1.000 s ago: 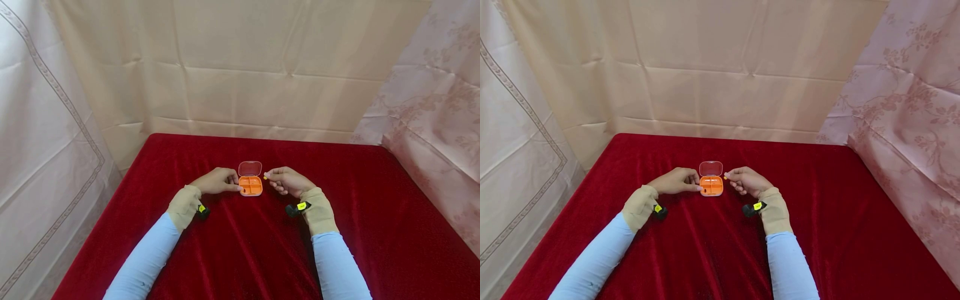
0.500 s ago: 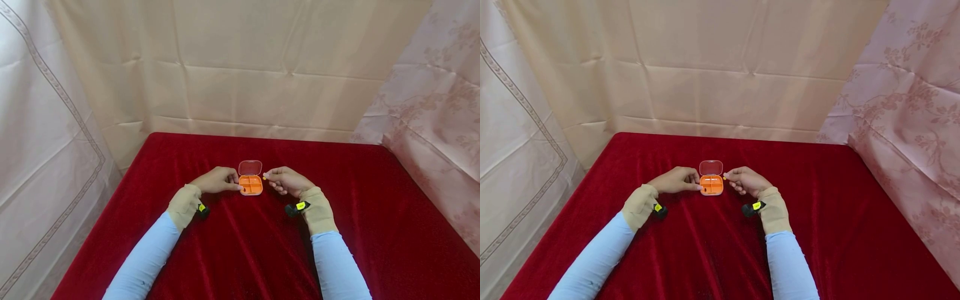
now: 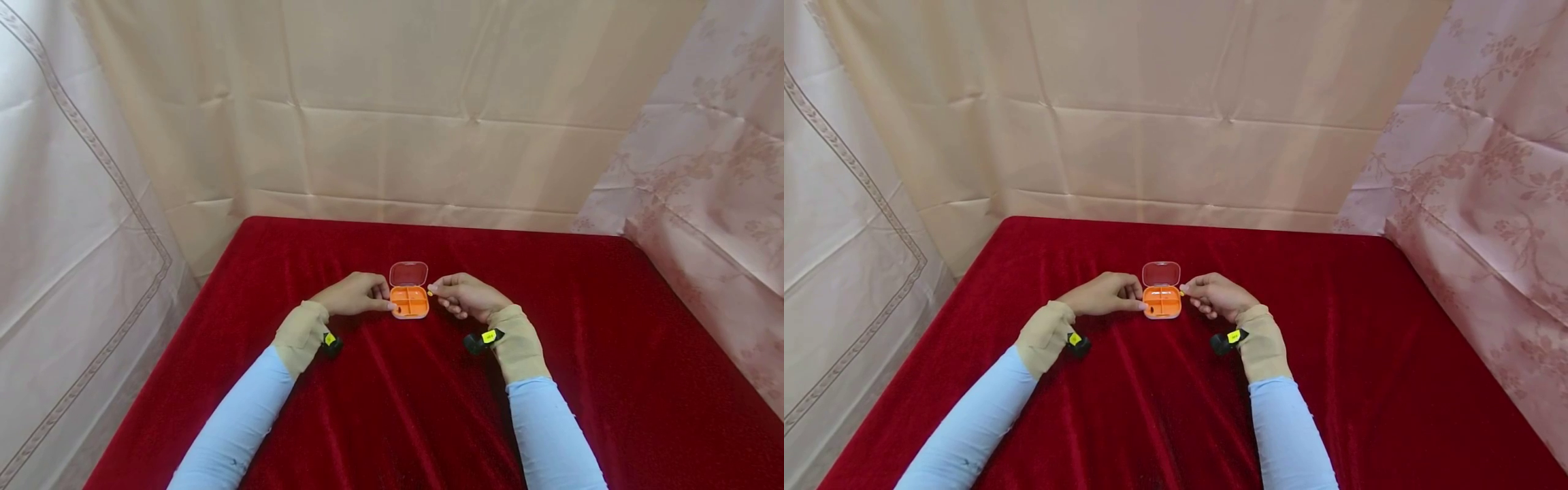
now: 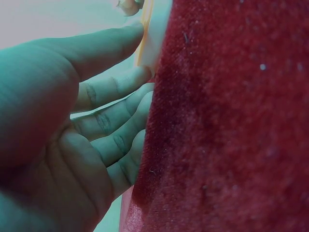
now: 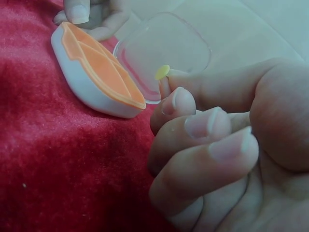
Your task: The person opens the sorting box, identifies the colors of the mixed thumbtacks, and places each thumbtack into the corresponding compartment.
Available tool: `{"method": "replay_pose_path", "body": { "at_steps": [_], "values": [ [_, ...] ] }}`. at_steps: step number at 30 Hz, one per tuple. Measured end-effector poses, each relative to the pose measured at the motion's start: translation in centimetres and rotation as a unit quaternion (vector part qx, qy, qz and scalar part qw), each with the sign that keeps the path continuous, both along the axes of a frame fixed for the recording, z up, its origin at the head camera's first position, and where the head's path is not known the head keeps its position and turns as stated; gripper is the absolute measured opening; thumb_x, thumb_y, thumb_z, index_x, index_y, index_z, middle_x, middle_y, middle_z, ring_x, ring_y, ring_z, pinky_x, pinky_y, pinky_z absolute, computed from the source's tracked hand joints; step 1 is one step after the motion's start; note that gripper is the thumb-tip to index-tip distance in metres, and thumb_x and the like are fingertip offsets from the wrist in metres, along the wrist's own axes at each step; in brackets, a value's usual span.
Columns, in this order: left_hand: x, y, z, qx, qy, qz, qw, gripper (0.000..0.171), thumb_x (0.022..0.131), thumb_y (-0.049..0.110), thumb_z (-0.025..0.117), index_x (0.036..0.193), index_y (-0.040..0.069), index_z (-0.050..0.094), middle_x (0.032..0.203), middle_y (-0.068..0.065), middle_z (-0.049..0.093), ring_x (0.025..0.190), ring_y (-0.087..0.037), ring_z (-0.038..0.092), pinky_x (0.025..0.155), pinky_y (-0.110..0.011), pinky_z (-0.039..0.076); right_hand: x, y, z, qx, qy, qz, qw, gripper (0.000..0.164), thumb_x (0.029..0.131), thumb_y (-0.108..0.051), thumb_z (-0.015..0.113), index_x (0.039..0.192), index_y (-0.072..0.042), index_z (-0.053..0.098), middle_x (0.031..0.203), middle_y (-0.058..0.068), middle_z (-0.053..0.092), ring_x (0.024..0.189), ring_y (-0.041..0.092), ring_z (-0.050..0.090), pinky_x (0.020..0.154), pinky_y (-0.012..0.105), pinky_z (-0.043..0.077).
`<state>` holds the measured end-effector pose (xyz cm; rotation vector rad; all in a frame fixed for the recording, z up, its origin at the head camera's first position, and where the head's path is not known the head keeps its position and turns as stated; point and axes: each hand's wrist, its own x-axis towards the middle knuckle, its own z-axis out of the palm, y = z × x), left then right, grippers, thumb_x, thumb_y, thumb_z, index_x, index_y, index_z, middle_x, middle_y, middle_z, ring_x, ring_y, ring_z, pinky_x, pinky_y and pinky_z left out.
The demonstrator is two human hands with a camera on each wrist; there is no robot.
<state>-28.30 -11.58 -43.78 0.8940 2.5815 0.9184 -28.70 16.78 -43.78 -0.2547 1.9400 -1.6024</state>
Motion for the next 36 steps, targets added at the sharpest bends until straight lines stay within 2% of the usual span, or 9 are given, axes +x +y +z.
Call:
{"method": "replay_pose_path", "body": {
  "at_steps": [10,18,36],
  "values": [
    [-0.03,0.11,-0.08,0.003,-0.001,-0.002,1.0,0.024,0.089,0.037,0.07,0.096,0.015,0.063,0.088,0.003,0.062,0.083,-0.014,0.057,0.072,-0.026,0.046,0.16,-0.1,-0.07,0.01,0.012,0.009,1.0,0.027,0.1,-0.023,0.057,0.102,0.004,0.053,0.07,0.003,0.044,0.053,0.011,0.034,0.044,0.023,0.031],
    [-0.03,0.06,-0.1,0.005,-0.003,-0.002,1.0,0.025,0.089,0.038,0.07,0.096,0.015,0.063,0.088,0.003,0.063,0.083,-0.013,0.057,0.072,-0.026,0.046,0.29,-0.33,0.14,0.026,0.018,0.014,0.999,0.033,0.1,-0.024,0.056,0.105,0.008,0.052,0.071,0.002,0.044,0.053,0.01,0.034,0.044,0.023,0.032],
    [0.09,0.07,0.17,0.002,-0.004,-0.001,1.0,0.024,0.09,0.036,0.07,0.097,0.015,0.063,0.087,0.003,0.063,0.082,-0.013,0.057,0.072,-0.025,0.046,0.37,-0.93,0.03,0.04,0.042,0.034,0.998,0.03,0.099,-0.021,0.057,0.1,0.008,0.053,0.071,0.004,0.044,0.051,0.01,0.035,0.043,0.023,0.032]
  ]
}}
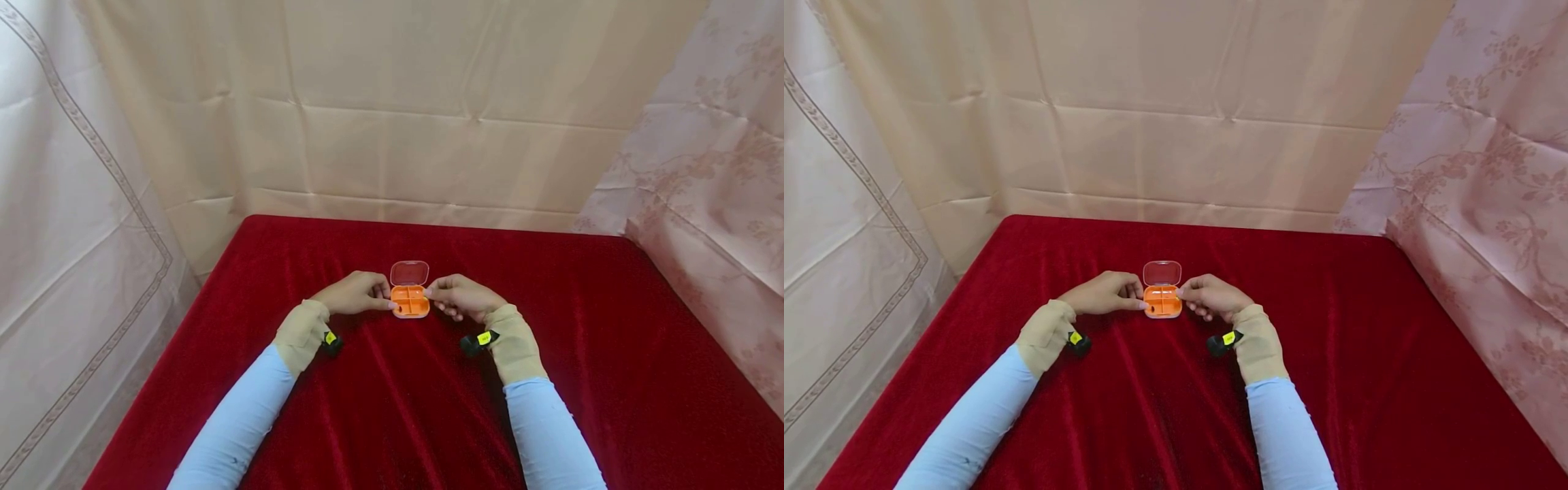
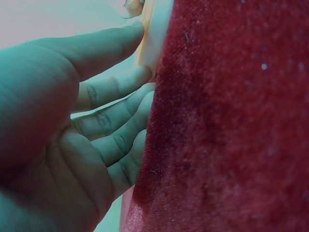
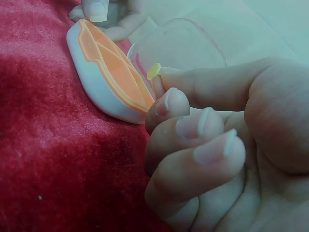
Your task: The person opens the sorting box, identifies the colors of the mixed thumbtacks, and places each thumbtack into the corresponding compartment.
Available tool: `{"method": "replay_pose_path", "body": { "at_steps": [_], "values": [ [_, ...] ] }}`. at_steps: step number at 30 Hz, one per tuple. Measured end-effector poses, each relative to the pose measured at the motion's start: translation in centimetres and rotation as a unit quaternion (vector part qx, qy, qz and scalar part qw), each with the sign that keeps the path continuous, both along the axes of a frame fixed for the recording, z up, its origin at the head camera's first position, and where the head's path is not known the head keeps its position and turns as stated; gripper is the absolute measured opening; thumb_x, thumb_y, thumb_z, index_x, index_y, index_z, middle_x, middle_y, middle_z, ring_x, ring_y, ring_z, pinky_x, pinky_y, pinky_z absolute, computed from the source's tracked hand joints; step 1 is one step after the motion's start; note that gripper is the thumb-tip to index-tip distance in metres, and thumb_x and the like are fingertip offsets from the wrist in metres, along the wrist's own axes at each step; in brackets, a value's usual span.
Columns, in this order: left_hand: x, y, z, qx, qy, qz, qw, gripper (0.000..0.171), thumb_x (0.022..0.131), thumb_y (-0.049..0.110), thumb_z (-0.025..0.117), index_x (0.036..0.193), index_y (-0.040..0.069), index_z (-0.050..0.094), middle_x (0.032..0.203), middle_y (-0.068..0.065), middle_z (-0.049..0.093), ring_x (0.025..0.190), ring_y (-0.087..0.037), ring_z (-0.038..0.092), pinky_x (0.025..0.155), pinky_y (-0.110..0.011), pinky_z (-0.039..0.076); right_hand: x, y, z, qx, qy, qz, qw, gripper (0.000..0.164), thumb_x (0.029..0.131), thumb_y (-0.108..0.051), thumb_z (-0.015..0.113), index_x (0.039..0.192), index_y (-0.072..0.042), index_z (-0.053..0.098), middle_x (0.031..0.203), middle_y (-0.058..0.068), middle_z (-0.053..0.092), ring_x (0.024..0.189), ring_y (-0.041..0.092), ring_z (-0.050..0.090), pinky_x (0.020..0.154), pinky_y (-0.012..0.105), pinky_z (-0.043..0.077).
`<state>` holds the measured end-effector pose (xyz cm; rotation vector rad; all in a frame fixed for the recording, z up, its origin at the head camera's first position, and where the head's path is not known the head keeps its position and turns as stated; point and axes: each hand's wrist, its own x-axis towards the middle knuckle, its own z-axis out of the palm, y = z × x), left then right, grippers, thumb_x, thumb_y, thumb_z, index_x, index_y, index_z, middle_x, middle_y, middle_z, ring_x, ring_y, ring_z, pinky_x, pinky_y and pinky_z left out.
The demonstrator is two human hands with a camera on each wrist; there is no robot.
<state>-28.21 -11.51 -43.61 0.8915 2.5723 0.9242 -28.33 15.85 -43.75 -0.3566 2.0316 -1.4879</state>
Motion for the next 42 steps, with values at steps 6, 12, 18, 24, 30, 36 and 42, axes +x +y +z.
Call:
{"method": "replay_pose_path", "body": {
  "at_steps": [6,12,18,24,30,36,42],
  "values": [
    [0.0,0.1,0.0,0.0,-0.002,0.002,1.0,0.023,0.09,0.036,0.07,0.097,0.015,0.063,0.088,0.002,0.063,0.083,-0.013,0.057,0.072,-0.025,0.046,0.3,-0.2,0.3,0.006,0.003,0.009,1.0,0.03,0.099,-0.02,0.057,0.099,0.009,0.052,0.069,0.003,0.044,0.049,0.01,0.036,0.043,0.023,0.032],
    [0.0,0.0,-0.1,0.0,-0.001,0.001,1.0,0.024,0.09,0.037,0.07,0.097,0.015,0.063,0.088,0.003,0.063,0.082,-0.013,0.058,0.073,-0.025,0.046,0.2,-0.4,0.4,0.012,0.01,0.032,0.999,0.033,0.099,-0.022,0.058,0.099,0.01,0.052,0.068,0.003,0.045,0.048,0.01,0.036,0.042,0.024,0.032],
    [-0.1,0.0,-0.1,0.004,0.001,0.0,1.0,0.024,0.09,0.037,0.07,0.096,0.015,0.063,0.087,0.002,0.063,0.082,-0.013,0.058,0.072,-0.025,0.047,0.1,-0.4,0.1,0.017,0.018,0.044,0.999,0.031,0.098,-0.022,0.06,0.1,0.008,0.053,0.068,0.002,0.045,0.047,0.01,0.037,0.042,0.024,0.033],
    [-0.1,0.1,-0.1,0.0,0.006,0.0,1.0,0.023,0.089,0.036,0.071,0.095,0.015,0.063,0.087,0.003,0.063,0.083,-0.013,0.058,0.072,-0.025,0.047,0.2,-0.4,0.0,0.022,0.028,0.045,0.998,0.028,0.099,-0.02,0.059,0.1,0.007,0.054,0.067,0.002,0.045,0.047,0.01,0.037,0.042,0.024,0.033],
    [-0.1,0.0,-0.1,0.004,0.006,-0.003,1.0,0.023,0.089,0.036,0.071,0.096,0.015,0.064,0.087,0.003,0.063,0.083,-0.013,0.058,0.072,-0.025,0.047,0.6,-1.0,0.7,0.066,0.073,0.059,0.993,0.023,0.099,-0.02,0.058,0.098,0.003,0.058,0.067,0.002,0.046,0.048,0.01,0.039,0.042,0.025,0.034],
    [-0.1,0.0,-0.1,0.004,0.0,0.0,1.0,0.023,0.089,0.037,0.071,0.096,0.016,0.064,0.087,0.003,0.063,0.083,-0.013,0.058,0.072,-0.025,0.047,0.9,-1.4,1.3,0.088,0.089,0.068,0.99,0.02,0.099,-0.018,0.057,0.097,0.002,0.059,0.068,0.003,0.047,0.048,0.011,0.04,0.042,0.025,0.035],
    [-0.1,-0.1,-0.1,0.003,-0.004,0.0,1.0,0.024,0.089,0.038,0.071,0.097,0.016,0.064,0.088,0.003,0.063,0.083,-0.013,0.058,0.072,-0.025,0.047,0.9,-1.4,1.3,0.086,0.093,0.065,0.99,0.019,0.099,-0.016,0.057,0.096,0.003,0.058,0.068,0.005,0.047,0.048,0.012,0.04,0.042,0.025,0.036]
  ]
}}
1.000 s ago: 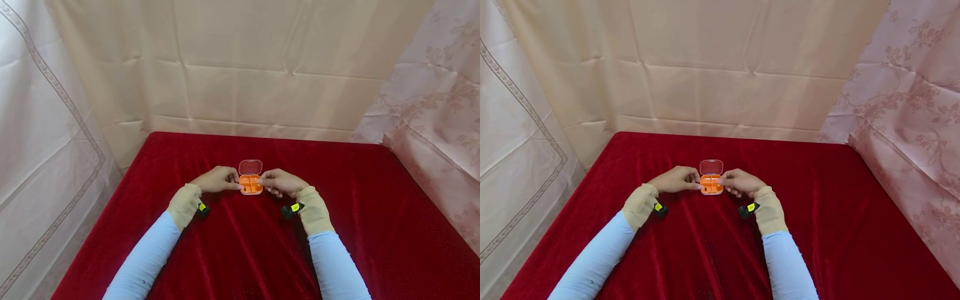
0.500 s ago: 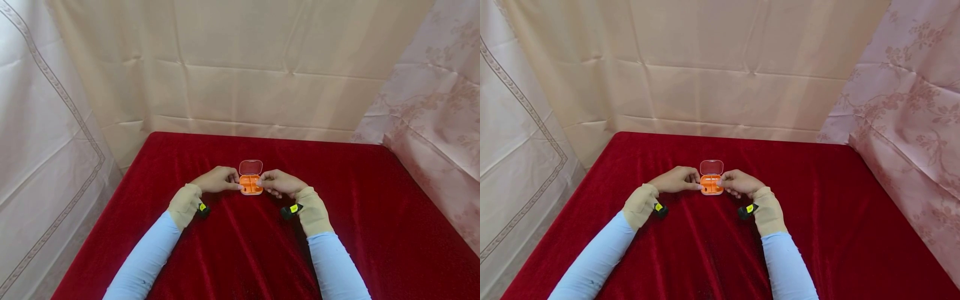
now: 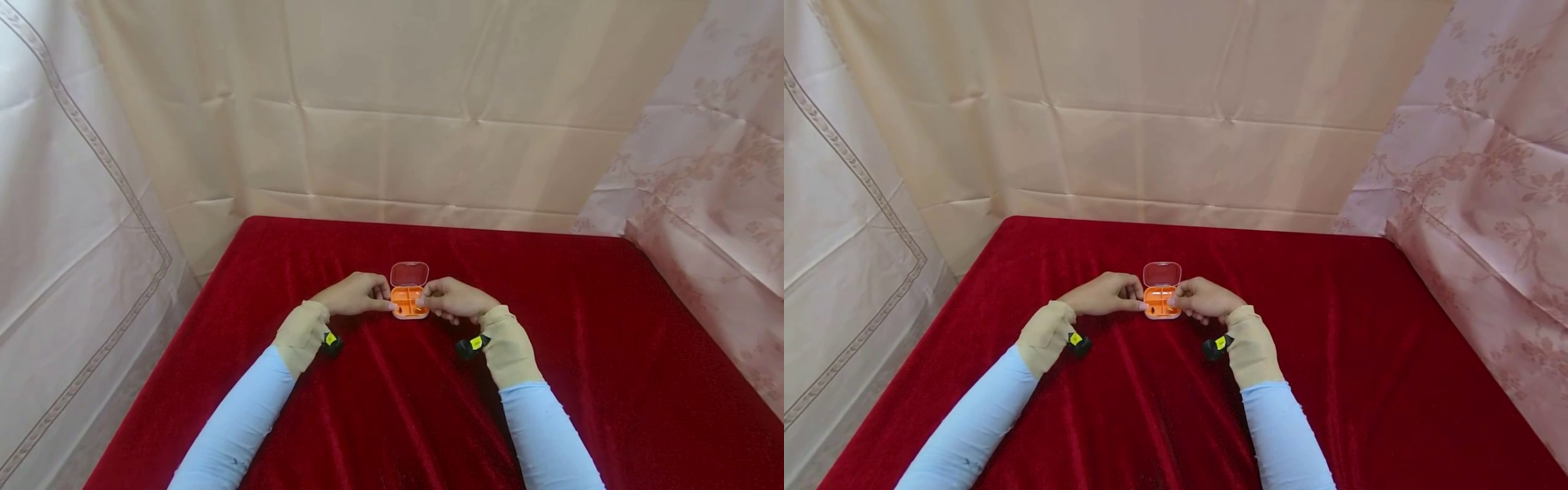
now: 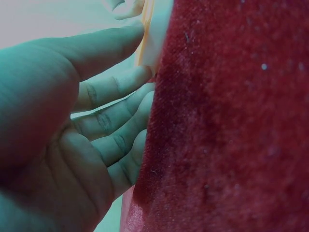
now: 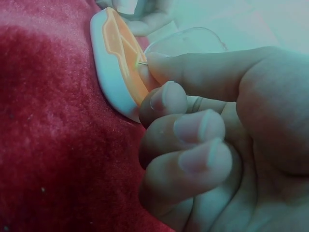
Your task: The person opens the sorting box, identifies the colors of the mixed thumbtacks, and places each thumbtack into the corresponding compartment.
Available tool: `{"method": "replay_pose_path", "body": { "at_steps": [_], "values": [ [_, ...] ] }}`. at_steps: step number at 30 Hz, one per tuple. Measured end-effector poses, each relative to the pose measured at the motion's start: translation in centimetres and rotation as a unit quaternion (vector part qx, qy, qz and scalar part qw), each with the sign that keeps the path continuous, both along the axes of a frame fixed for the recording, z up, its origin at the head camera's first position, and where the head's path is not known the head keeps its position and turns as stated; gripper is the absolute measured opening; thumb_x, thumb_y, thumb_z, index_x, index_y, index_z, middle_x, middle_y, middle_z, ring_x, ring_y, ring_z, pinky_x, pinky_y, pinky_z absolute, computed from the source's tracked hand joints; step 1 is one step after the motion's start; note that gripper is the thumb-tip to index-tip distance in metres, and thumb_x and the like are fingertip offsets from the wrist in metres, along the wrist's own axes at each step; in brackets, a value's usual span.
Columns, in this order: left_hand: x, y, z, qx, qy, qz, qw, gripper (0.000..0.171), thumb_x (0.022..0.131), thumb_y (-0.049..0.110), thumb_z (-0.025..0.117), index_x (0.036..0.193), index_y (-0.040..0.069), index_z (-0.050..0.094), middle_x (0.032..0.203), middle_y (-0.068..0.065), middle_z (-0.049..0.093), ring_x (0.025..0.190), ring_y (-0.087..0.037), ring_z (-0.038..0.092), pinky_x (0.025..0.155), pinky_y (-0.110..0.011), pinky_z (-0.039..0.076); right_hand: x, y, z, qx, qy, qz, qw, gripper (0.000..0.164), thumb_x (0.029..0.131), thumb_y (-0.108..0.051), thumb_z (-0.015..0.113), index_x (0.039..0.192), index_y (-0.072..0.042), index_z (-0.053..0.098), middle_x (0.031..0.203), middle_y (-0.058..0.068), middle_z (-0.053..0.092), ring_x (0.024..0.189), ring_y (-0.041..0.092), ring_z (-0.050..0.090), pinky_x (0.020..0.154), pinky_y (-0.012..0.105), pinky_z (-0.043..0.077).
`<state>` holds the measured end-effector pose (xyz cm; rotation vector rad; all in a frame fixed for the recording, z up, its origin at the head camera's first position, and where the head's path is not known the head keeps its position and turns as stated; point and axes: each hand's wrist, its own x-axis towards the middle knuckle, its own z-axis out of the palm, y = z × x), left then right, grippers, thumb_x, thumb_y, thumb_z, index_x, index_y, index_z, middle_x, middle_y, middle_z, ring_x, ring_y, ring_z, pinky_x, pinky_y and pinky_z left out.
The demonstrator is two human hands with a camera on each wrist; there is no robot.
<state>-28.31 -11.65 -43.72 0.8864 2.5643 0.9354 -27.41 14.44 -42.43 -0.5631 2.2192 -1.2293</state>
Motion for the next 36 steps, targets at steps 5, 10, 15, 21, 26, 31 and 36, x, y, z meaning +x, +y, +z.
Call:
{"method": "replay_pose_path", "body": {
  "at_steps": [5,10,15,21,26,31,36],
  "values": [
    [0.0,0.0,0.0,0.003,0.003,-0.001,1.0,0.024,0.089,0.037,0.071,0.096,0.015,0.064,0.087,0.002,0.063,0.082,-0.014,0.057,0.072,-0.026,0.047,0.0,0.0,0.0,0.003,0.002,-0.008,1.0,0.019,0.097,-0.016,0.059,0.096,0.003,0.06,0.069,0.006,0.048,0.049,0.012,0.041,0.042,0.025,0.036],
    [0.0,0.1,0.0,-0.002,0.004,0.0,1.0,0.024,0.088,0.038,0.071,0.096,0.016,0.064,0.087,0.003,0.063,0.082,-0.013,0.057,0.071,-0.025,0.046,0.0,0.0,0.0,0.005,0.001,-0.02,1.0,0.019,0.096,-0.017,0.061,0.098,0.002,0.061,0.07,0.005,0.049,0.05,0.011,0.041,0.042,0.025,0.036],
    [0.0,0.1,0.0,0.002,0.005,-0.002,1.0,0.025,0.088,0.036,0.072,0.097,0.015,0.063,0.087,0.002,0.063,0.082,-0.013,0.058,0.072,-0.025,0.047,-0.2,0.5,0.1,-0.017,0.001,-0.069,0.997,0.025,0.097,-0.022,0.061,0.102,0.003,0.061,0.071,0.004,0.048,0.05,0.011,0.04,0.043,0.025,0.034],
    [0.1,0.1,0.0,0.005,0.003,0.001,1.0,0.033,0.083,0.037,0.077,0.099,0.011,0.063,0.088,0.001,0.063,0.084,-0.014,0.057,0.073,-0.025,0.047,-0.6,1.0,0.6,-0.056,-0.012,-0.157,0.986,0.039,0.094,-0.035,0.064,0.109,0.001,0.057,0.081,0.009,0.052,0.053,0.012,0.04,0.046,0.025,0.035],
    [0.1,0.3,0.0,0.003,0.007,0.006,0.9999,0.041,0.078,0.039,0.081,0.1,0.01,0.063,0.088,0.001,0.062,0.083,-0.014,0.057,0.073,-0.024,0.046,-1.0,0.5,0.5,-0.144,-0.05,-0.202,0.968,0.056,0.091,-0.051,0.062,0.132,-0.014,0.049,0.116,0.021,0.056,0.055,0.011,0.047,0.045,0.023,0.036],
    [0.1,0.4,-0.1,0.003,0.01,0.018,0.9998,0.043,0.075,0.038,0.083,0.1,0.011,0.06,0.088,-0.001,0.06,0.082,-0.015,0.056,0.072,-0.024,0.046,-0.9,0.0,0.6,-0.16,-0.071,-0.189,0.966,0.054,0.093,-0.051,0.059,0.129,-0.011,0.055,0.122,0.023,0.055,0.058,0.012,0.05,0.046,0.024,0.038],
    [0.2,0.6,-0.3,0.005,0.015,0.027,0.9995,0.054,0.073,0.042,0.083,0.108,0.012,0.055,0.087,-0.002,0.059,0.078,-0.016,0.055,0.07,-0.025,0.045,-0.9,0.3,0.4,-0.145,-0.075,-0.175,0.971,0.05,0.09,-0.044,0.067,0.121,-0.005,0.056,0.116,0.021,0.059,0.062,0.012,0.051,0.047,0.025,0.039]
  ]
}}
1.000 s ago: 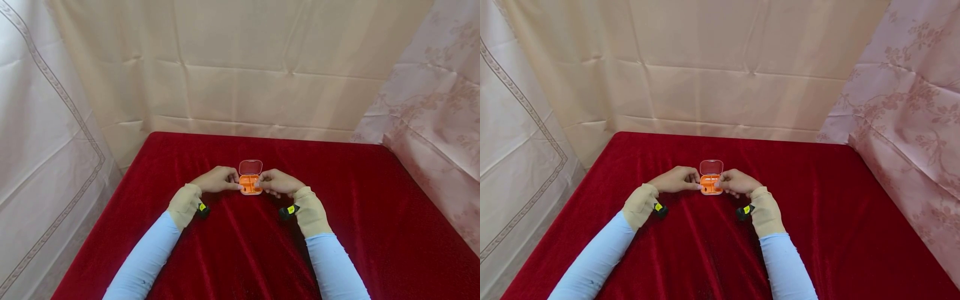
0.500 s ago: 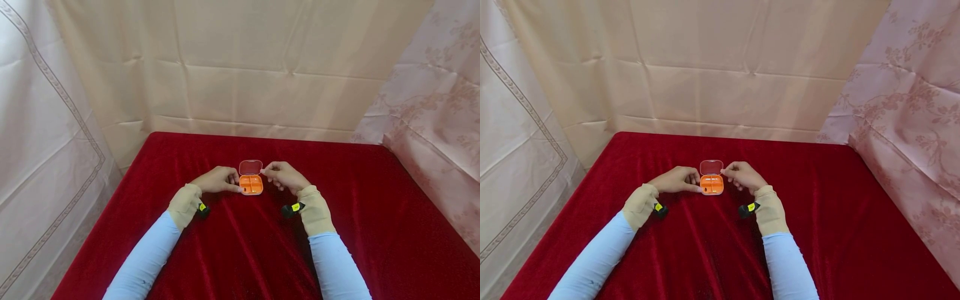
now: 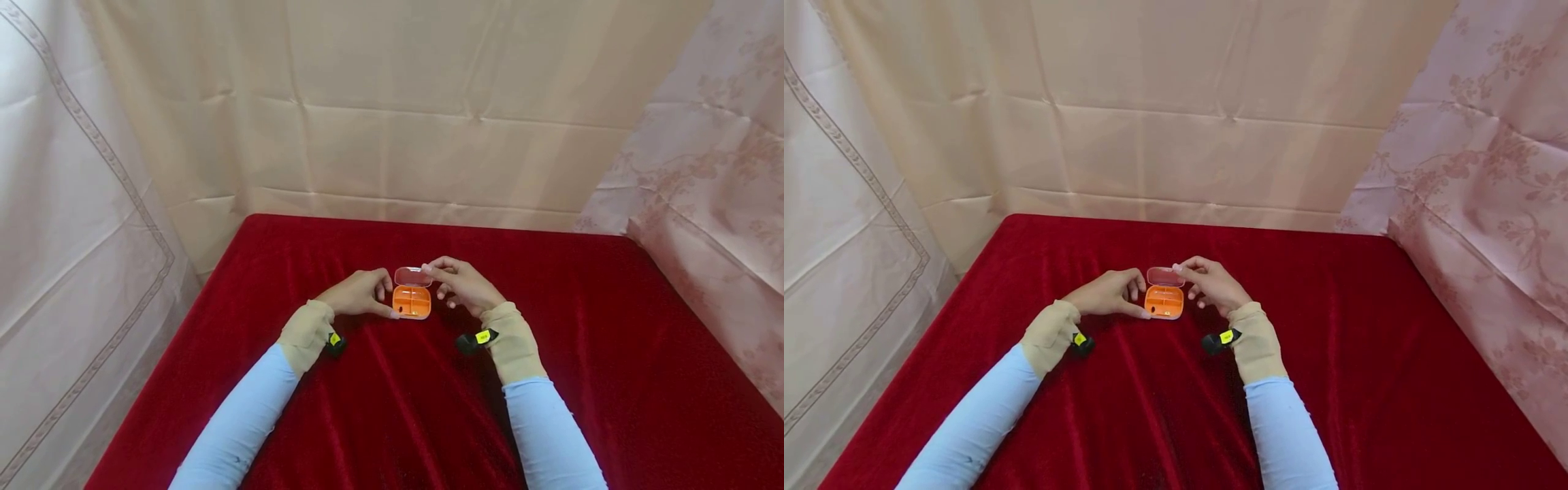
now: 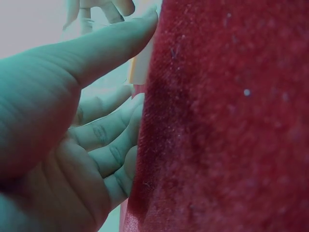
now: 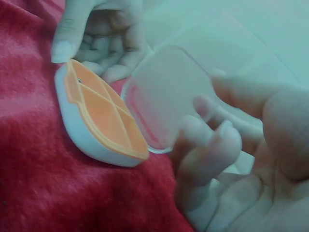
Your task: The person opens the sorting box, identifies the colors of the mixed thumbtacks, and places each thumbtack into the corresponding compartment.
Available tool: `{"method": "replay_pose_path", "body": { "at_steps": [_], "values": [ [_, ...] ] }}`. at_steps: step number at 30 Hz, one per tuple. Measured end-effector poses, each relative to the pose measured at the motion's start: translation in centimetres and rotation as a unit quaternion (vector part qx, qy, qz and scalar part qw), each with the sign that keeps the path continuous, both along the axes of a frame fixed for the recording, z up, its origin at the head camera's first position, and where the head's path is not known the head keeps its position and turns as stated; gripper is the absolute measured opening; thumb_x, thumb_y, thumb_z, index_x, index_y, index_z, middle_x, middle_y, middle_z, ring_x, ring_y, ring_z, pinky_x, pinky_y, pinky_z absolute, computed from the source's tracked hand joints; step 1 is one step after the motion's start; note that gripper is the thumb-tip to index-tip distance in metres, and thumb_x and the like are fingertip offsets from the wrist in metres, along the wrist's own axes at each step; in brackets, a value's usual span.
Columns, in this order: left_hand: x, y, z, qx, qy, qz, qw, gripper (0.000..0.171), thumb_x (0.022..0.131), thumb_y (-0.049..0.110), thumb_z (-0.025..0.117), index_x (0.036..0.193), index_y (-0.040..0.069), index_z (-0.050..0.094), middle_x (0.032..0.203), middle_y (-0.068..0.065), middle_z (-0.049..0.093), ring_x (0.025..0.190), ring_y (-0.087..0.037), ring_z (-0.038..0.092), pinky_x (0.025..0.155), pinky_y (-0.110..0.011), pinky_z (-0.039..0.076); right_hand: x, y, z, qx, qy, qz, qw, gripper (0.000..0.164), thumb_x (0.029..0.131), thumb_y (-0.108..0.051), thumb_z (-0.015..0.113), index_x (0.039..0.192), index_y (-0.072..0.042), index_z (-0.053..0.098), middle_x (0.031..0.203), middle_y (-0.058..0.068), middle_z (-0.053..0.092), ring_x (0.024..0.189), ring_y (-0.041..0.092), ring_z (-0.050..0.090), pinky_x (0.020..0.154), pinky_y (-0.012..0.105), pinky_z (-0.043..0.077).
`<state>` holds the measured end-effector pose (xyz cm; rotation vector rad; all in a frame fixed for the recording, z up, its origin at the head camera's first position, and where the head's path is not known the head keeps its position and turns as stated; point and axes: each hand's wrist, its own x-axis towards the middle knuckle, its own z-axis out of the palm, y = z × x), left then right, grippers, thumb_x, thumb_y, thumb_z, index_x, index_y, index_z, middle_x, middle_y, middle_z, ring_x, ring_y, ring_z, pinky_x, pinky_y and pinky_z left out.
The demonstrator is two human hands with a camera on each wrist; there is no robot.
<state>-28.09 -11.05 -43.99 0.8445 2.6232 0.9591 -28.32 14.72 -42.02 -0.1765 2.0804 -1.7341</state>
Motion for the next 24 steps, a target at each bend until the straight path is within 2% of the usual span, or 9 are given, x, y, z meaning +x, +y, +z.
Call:
{"method": "replay_pose_path", "body": {
  "at_steps": [6,12,15,19,24],
  "values": [
    [0.03,0.05,0.01,-0.006,-0.004,0.003,1.0,0.066,0.073,0.045,0.082,0.122,0.013,0.052,0.086,-0.003,0.058,0.074,-0.017,0.054,0.066,-0.025,0.044,0.12,0.73,0.14,0.031,-0.007,0.037,0.999,0.049,0.084,-0.041,0.074,0.116,-0.007,0.059,0.115,0.018,0.062,0.068,0.016,0.055,0.05,0.027,0.042],
    [0.18,-0.06,0.27,-0.009,-0.004,-0.002,0.9999,0.06,0.075,0.044,0.082,0.12,0.016,0.053,0.085,-0.004,0.058,0.073,-0.016,0.053,0.065,-0.024,0.043,0.28,1.0,0.23,0.09,0.033,0.082,0.992,0.042,0.083,-0.038,0.077,0.112,-0.011,0.064,0.109,0.015,0.06,0.074,0.021,0.056,0.052,0.029,0.046],
    [0.21,-0.12,0.34,-0.006,-0.003,-0.006,1.0,0.057,0.075,0.043,0.082,0.118,0.016,0.054,0.086,-0.004,0.058,0.074,-0.016,0.053,0.065,-0.025,0.043,0.35,0.92,0.11,0.124,0.067,0.107,0.984,0.037,0.082,-0.032,0.078,0.111,-0.013,0.065,0.104,0.015,0.06,0.073,0.023,0.056,0.051,0.031,0.047],
    [0.17,-0.16,0.31,-0.005,0.002,-0.01,0.9999,0.059,0.075,0.043,0.082,0.118,0.015,0.055,0.087,-0.004,0.059,0.075,-0.016,0.053,0.066,-0.025,0.044,0.44,0.53,-0.16,0.176,0.112,0.141,0.968,0.038,0.079,-0.023,0.081,0.111,-0.014,0.063,0.101,0.013,0.06,0.066,0.023,0.056,0.051,0.034,0.049],
    [0.12,-0.07,0.32,-0.002,0.004,-0.012,0.9999,0.059,0.075,0.041,0.083,0.119,0.013,0.055,0.087,-0.005,0.059,0.075,-0.016,0.052,0.066,-0.026,0.043,0.43,0.22,-0.57,0.208,0.14,0.151,0.956,0.042,0.076,-0.021,0.083,0.111,-0.015,0.062,0.109,0.007,0.058,0.069,0.022,0.058,0.055,0.035,0.05]
  ]
}}
